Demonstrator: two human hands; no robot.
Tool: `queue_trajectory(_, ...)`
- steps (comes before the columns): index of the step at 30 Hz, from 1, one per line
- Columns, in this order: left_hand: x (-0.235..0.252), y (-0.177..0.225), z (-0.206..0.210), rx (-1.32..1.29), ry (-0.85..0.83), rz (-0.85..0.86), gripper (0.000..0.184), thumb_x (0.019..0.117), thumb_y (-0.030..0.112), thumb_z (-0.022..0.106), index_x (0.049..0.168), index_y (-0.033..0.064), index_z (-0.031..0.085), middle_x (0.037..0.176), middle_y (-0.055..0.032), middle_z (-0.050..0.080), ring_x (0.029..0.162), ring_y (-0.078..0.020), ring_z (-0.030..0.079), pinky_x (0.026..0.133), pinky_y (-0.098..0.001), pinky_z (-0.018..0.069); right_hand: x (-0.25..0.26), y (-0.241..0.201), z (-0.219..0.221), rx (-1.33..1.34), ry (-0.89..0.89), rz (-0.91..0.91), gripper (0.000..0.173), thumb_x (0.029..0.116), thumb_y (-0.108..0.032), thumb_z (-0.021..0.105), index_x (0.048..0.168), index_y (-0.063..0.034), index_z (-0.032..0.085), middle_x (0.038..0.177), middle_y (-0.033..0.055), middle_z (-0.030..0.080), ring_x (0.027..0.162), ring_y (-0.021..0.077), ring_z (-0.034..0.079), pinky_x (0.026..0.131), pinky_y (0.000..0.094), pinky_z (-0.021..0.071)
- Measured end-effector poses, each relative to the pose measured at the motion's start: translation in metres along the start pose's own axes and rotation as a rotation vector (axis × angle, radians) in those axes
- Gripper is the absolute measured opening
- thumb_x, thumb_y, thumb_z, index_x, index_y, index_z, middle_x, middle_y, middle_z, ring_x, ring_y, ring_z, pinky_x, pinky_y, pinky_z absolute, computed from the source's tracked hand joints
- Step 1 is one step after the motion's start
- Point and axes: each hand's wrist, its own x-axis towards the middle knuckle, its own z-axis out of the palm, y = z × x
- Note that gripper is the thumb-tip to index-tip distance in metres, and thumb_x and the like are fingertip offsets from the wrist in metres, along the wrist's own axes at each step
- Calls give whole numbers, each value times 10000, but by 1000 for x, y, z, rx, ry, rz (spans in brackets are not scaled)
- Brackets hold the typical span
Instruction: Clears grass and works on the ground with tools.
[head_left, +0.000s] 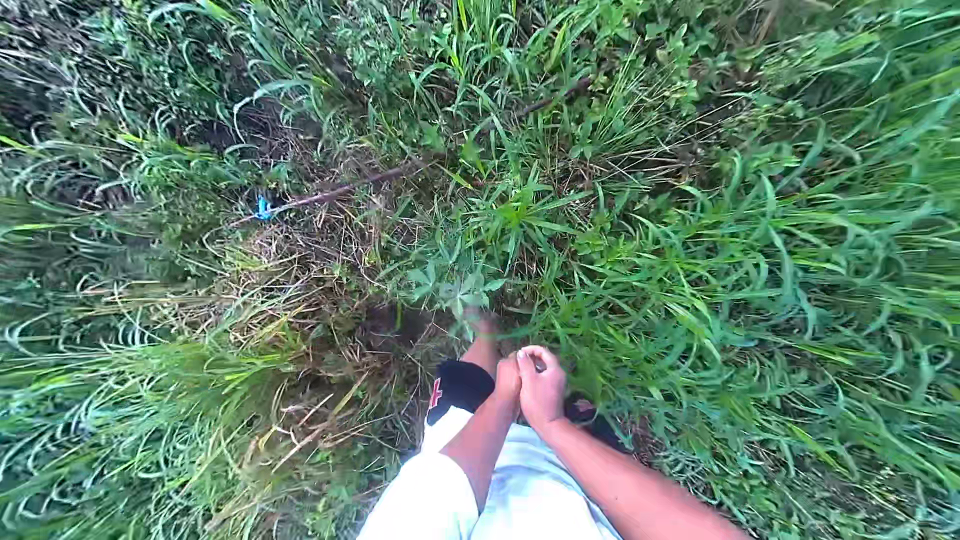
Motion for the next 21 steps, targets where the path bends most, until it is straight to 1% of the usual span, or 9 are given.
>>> queue_trajectory(2,18,-8,18,86,38,11,433,1131,241,358,1195,-53,669,1136,-229,691,1077,-298,658,968,-483,518,16,7,-12,-35,-12,-38,175,982,-179,645,1054,-35,713,997,76,728,927,143,705,855,360,599)
queue_trajectory(3,22,-12,32,111,64,1,434,1130,244,363,1170,-58,672,1126,-243,688,1076,-324,656,962,-504,516,21,11,-23,-51,-11,-45,169,979,-180,647,1045,-41,717,984,66,731,911,134,706,846,352,601)
queue_trajectory(5,26,-17,57,161,86,-48,469,1137,275,344,1197,-63,665,1178,-271,680,1142,-375,647,1002,-545,501,26,21,-45,-81,-3,-40,166,979,-186,656,1044,-51,727,989,63,736,916,133,707,854,352,599)
queue_trajectory(8,22,-41,90,120,113,-121,513,1141,308,309,1237,-68,644,1231,-284,661,1192,-396,630,1024,-563,496,22,51,-75,-119,-7,-39,165,978,-173,649,1059,-58,736,1010,59,743,929,127,712,863,354,603)
queue_trajectory(11,21,-76,126,-1,164,-150,567,1147,357,269,1240,-83,615,1207,-301,650,1148,-407,634,985,-569,507,14,86,-104,-146,11,-39,159,969,-158,641,1041,-58,742,1005,54,746,933,125,711,872,353,600)
queue_trajectory(13,20,-86,136,4,159,-171,586,1148,370,246,1275,-81,599,1237,-305,641,1173,-412,626,1003,-571,495,9,93,-111,-156,46,13,148,964,-158,645,1017,-67,748,988,47,746,925,136,707,875,382,590)
queue_trajectory(15,18,-83,122,39,130,-186,597,1150,370,234,1286,-80,600,1270,-303,634,1211,-405,615,1035,-562,480,2,82,-99,-129,75,84,141,965,-157,647,1013,-73,749,988,48,746,928,141,707,873,392,587)
queue_trajectory(18,22,-75,73,121,74,-134,554,1154,314,259,1294,-99,601,1297,-309,624,1244,-396,597,1073,-540,458,-8,61,-56,-75,45,114,163,981,-146,628,1054,-43,731,1035,79,739,986,157,703,916,394,578)
queue_trajectory(21,51,-104,20,255,9,0,444,1138,213,349,1363,-104,566,1348,-312,606,1295,-388,581,1127,-503,439,-20,62,-8,-102,-43,117,218,1005,-171,609,1131,-27,712,1117,110,732,1065,199,699,980,425,564)
